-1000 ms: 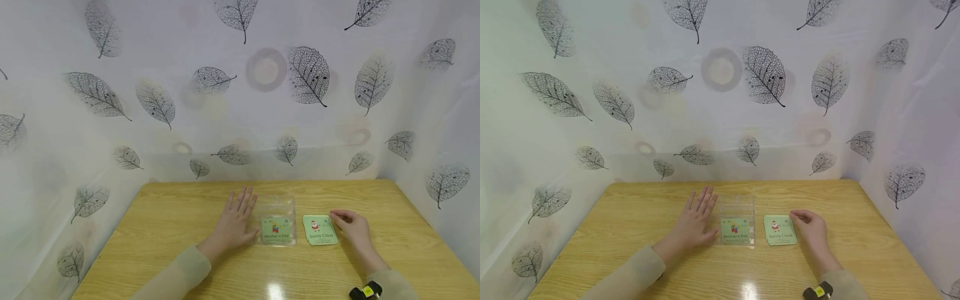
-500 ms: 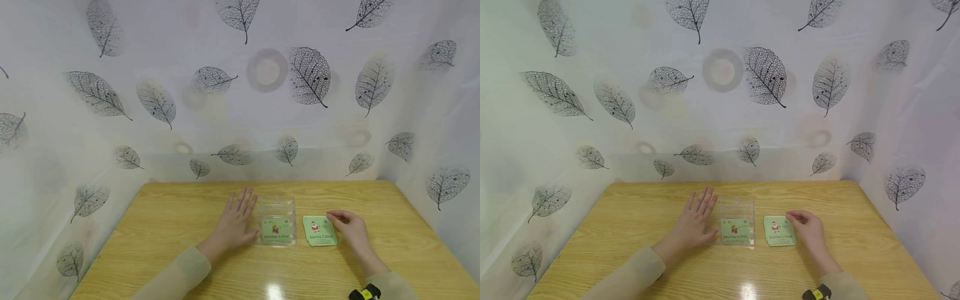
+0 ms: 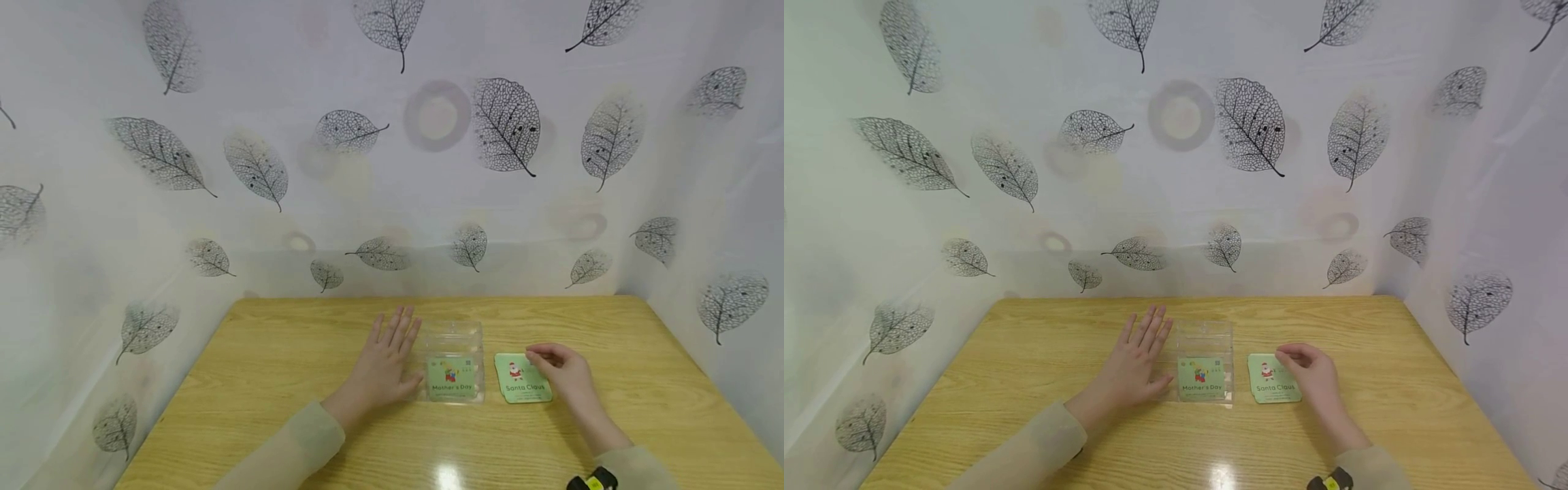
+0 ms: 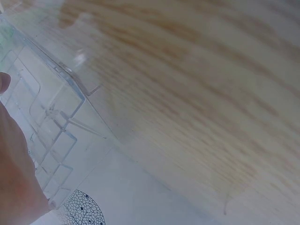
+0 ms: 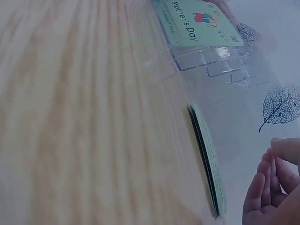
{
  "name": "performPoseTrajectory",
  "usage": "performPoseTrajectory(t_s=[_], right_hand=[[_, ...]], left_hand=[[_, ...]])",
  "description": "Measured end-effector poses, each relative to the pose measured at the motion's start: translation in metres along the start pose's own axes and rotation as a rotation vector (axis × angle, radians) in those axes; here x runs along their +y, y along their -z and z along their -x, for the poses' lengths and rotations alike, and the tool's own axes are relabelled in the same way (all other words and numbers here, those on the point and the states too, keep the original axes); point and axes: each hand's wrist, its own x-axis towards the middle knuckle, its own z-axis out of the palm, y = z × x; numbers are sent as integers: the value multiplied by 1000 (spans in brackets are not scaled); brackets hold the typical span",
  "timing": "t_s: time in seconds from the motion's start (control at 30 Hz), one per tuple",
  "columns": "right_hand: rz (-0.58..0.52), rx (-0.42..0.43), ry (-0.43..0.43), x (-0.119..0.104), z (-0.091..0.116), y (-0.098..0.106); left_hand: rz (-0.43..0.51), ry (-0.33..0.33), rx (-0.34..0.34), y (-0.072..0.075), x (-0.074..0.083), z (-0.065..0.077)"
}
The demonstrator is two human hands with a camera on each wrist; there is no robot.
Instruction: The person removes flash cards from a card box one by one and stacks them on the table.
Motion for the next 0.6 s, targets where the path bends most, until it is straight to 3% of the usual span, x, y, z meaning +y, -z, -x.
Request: performPoseTrajectory(t_s=[0.6], right_hand=[[-40,-55,28,-9,4,-13]], left_hand=[[3,5,12,-1,0,0]])
